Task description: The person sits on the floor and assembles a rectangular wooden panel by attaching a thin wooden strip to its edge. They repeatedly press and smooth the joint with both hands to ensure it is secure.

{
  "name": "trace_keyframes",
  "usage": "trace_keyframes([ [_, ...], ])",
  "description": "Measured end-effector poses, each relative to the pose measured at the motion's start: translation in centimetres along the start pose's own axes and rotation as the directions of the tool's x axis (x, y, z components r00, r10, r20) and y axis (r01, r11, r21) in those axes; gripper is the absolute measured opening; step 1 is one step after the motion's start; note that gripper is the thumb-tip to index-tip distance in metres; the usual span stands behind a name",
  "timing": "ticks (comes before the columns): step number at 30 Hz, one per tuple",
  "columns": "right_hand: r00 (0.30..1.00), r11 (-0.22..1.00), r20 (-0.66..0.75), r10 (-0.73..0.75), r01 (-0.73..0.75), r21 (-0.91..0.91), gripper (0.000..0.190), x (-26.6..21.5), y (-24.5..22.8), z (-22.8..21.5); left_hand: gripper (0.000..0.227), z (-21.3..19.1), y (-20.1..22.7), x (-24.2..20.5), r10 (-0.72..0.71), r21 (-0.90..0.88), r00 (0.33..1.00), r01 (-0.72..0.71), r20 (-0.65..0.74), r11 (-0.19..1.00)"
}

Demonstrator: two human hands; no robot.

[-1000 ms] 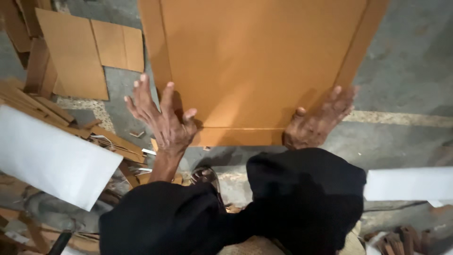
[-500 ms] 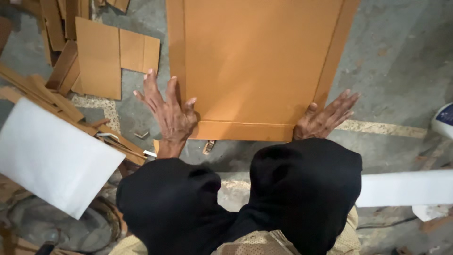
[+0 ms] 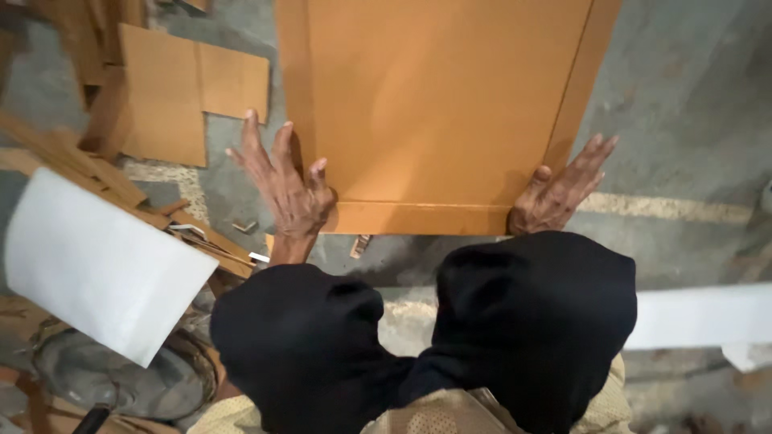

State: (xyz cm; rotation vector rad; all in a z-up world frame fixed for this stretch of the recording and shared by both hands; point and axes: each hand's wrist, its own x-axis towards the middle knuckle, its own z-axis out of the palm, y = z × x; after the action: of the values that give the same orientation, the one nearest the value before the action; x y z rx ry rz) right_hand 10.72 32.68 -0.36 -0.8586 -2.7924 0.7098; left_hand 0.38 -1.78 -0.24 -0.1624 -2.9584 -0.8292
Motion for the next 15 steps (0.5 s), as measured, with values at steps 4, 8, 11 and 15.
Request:
trace_keyframes([
  [4,1.0,0.999,-0.021,-0.02,0.021,0.024,0.063,0.0,-1.0,0.9,0.062,-0.6,0.1,0.5,-0.028,-0.143,0.999,0.022,-0.038,0.989],
  [8,0.999,0.997,-0.02,-0.042,0.043,0.06,0.062,1.2,-2.2,3.6,0.07,-2.2,-1.4,3.0,-0.017,-0.27,1.0,0.019,0.012,0.963],
  [11,1.0,0.998,-0.014,-0.028,0.029,0.059,0.061,1.0,-2.0,4.3,0.078,-4.6,-3.8,5.2,-0.029,-0.228,0.954,0.101,0.298,0.969],
  [15,1.0,0.997,-0.022,-0.014,0.016,0.079,0.06,1.0,-3.6,3.5,0.084,-7.2,-4.9,6.2,-0.028,0.026,0.814,0.016,0.58,1.0],
])
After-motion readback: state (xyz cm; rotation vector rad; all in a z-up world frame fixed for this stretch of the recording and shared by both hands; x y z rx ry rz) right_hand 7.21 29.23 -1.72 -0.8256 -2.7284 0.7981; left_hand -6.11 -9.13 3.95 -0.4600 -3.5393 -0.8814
